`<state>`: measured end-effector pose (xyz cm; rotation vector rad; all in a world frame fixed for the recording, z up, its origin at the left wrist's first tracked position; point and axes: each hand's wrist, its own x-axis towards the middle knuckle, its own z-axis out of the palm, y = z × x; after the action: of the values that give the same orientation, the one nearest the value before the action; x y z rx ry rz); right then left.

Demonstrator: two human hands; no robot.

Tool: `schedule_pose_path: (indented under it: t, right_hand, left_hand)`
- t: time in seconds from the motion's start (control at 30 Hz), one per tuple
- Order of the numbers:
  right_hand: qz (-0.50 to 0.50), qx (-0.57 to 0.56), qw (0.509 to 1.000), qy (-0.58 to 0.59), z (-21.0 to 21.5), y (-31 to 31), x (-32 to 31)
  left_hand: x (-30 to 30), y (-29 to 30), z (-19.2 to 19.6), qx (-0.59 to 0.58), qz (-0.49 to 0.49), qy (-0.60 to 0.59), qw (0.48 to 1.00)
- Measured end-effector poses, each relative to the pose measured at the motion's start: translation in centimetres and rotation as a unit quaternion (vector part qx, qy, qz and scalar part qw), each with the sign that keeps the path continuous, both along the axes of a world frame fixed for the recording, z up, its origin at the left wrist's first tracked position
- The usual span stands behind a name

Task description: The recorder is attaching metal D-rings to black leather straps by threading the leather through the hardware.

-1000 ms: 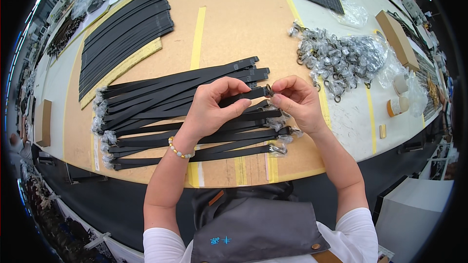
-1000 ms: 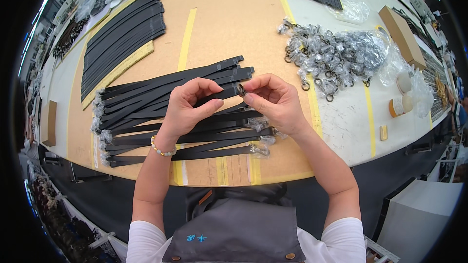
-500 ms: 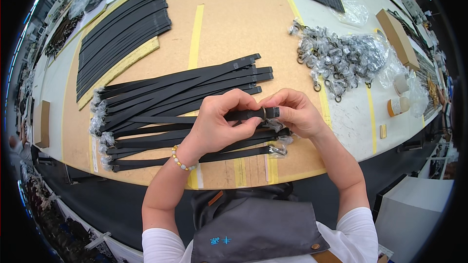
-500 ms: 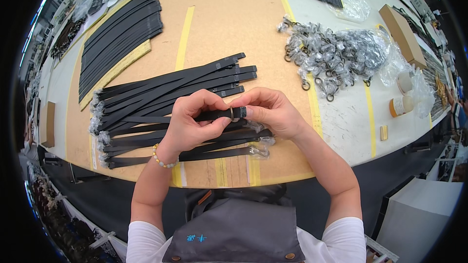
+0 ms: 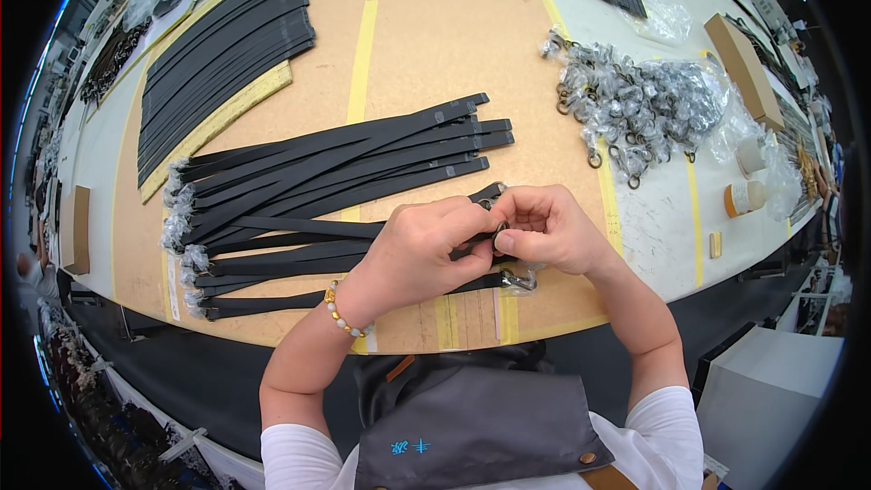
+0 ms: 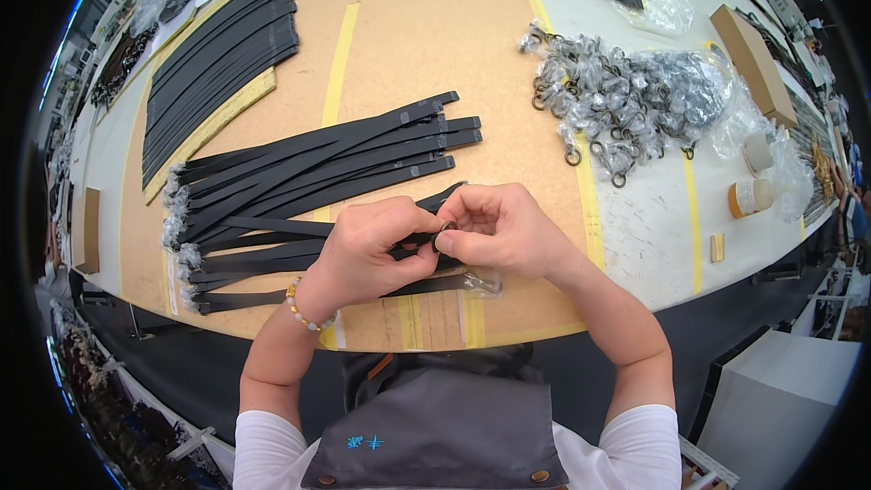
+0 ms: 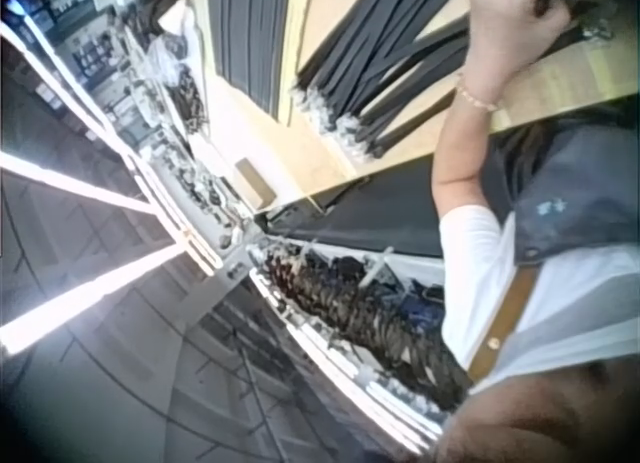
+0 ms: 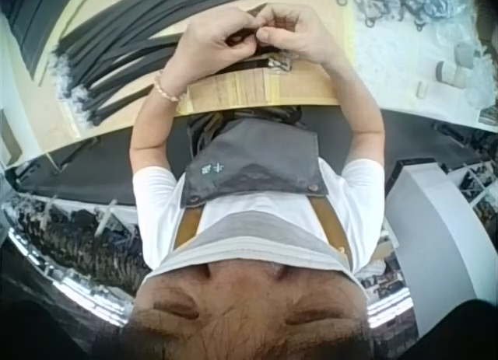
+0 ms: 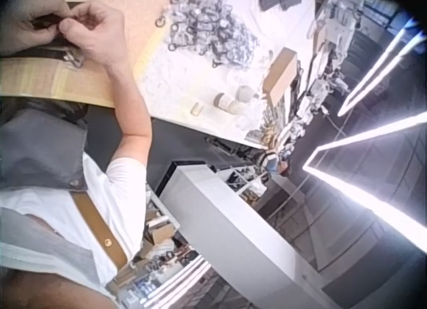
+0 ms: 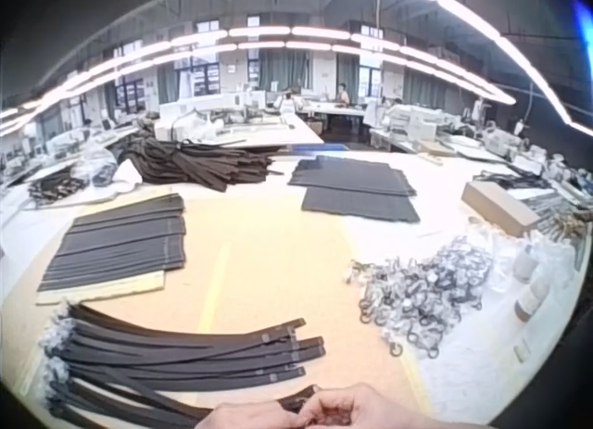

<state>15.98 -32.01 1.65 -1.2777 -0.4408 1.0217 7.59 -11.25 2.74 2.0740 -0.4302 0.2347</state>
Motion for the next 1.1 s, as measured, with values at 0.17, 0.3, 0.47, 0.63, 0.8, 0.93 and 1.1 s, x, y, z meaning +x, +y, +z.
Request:
schedule_pose_path:
  t: [0.17,0.3,0.47,0.63,0.8,0.93,1.1]
  right_hand:
    - [-0.037,-0.070,0.985,-0.150,0.0,0.5,-0.9]
    - [-0.049,-0.052,0.996,-0.044,-0.6,0.4,-0.4]
    - [-0.039,-0.056,0.997,-0.027,-0.5,0.3,-0.2]
    - [-0.012,-0.061,0.998,-0.010,-0.1,0.1,0.0]
    - [-0.003,-0.053,0.998,-0.012,-0.2,0.0,0.2]
    - [0.007,-0.051,0.998,-0.020,-0.3,-0.2,0.4]
    - [0.003,-0.052,0.998,-0.030,-0.4,-0.1,0.2]
  left_hand:
    - [0.1,-0.6,-0.1,0.016,0.000,0.032,0.999]
    - [0.4,-0.1,0.5,0.001,0.026,0.072,0.997]
    - [0.6,0.3,0.7,0.001,0.006,0.112,0.994]
    - [0.6,0.3,0.0,-0.043,0.011,0.115,0.992]
    - [0.7,0.3,0.0,-0.032,0.007,0.121,0.992]
    - [0.7,0.4,-0.1,-0.029,0.004,0.121,0.992]
    - [0.6,0.3,-0.3,-0.026,0.005,0.107,0.994]
